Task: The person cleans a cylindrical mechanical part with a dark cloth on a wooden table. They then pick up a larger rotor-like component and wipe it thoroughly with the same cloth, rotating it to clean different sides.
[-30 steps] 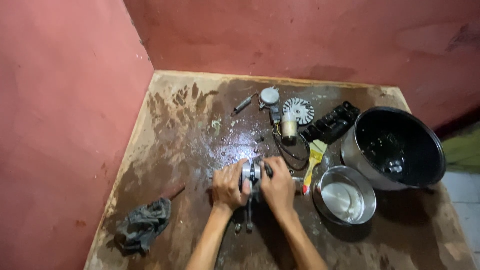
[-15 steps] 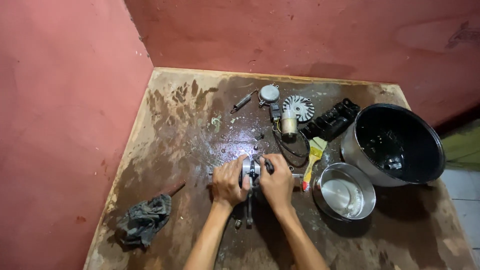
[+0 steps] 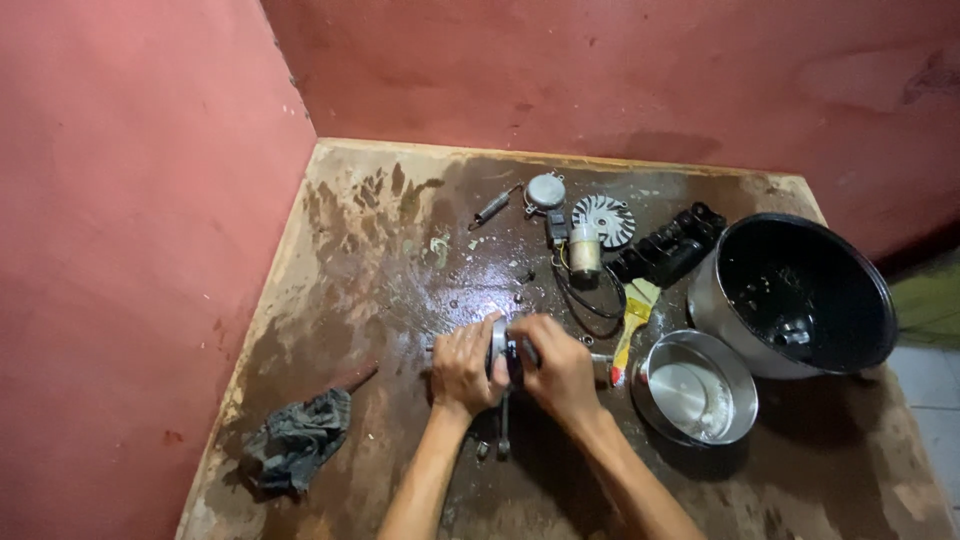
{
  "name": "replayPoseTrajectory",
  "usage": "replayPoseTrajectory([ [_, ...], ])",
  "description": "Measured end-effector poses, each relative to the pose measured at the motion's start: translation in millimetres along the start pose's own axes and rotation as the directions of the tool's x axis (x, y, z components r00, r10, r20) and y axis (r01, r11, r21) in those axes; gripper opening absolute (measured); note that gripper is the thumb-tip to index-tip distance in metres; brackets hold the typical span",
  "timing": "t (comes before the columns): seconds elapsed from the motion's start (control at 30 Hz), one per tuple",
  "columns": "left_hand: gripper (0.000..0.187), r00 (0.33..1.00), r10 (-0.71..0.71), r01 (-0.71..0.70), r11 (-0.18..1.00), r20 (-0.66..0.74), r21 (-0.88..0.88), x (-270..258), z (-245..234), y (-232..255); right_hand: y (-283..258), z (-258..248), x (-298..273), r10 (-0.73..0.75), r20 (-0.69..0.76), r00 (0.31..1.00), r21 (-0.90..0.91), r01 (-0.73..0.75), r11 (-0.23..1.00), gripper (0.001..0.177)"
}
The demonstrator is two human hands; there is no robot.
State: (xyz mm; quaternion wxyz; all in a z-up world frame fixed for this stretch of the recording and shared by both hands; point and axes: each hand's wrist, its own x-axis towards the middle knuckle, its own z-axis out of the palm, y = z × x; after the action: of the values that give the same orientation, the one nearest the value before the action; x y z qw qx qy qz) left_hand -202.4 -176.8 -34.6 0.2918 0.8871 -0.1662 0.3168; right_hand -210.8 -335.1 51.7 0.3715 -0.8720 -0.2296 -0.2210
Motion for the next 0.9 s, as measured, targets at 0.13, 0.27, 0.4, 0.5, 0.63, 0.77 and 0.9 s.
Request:
replayPoseTrajectory([
  [0.13, 0.061, 0.998, 0.045, -0.047, 0.998, -0.050, -0.034, 2, -7, 3, 20, -7, -13, -0.134, 0.103, 0.986, 0.077, 0.126, 0.989, 0.026],
  [0.27, 0.063, 1.000, -0.007, 0.008, 1.000, 0.017, -0.028, 2, -8, 5, 8, -19, -7, 0.104, 0.142, 0.984, 0.086, -0.117, 0.989, 0.047],
  [0.4, 0.066, 1.000, 0.000, 0.000, 1.000, 0.011, -0.031, 5, -12, 6, 14, -29, -28, -0.057, 0.251, 0.966, 0.206, 0.005, 0.979, 0.064],
  [0.5, 0.065, 1.000, -0.011, 0.011, 1.000, 0.007, -0.026, 1, -5, 2, 21, -37, -36, 0.240, 0.201, 0.950, 0.249, -0.286, 0.925, 0.061],
  [0.63, 0.065, 0.999, -0.009, 0.010, 1.000, 0.040, -0.016, -4, -2, -1, 12, -32, -11, 0.341, 0.135, 0.930, 0.280, -0.366, 0.888, 0.055],
  [0.77, 0.048, 1.000, 0.012, -0.012, 1.000, 0.021, 0.009, -20, 26, -22, 8, -15, 18, -0.071, 0.231, 0.970, 0.143, 0.038, 0.989, 0.043],
  [0.9, 0.058, 0.990, -0.085, 0.102, 0.983, 0.113, -0.155, -10, 3, -14, -3, -14, 10, -0.330, 0.499, 0.801, 0.200, 0.264, 0.943, 0.037],
])
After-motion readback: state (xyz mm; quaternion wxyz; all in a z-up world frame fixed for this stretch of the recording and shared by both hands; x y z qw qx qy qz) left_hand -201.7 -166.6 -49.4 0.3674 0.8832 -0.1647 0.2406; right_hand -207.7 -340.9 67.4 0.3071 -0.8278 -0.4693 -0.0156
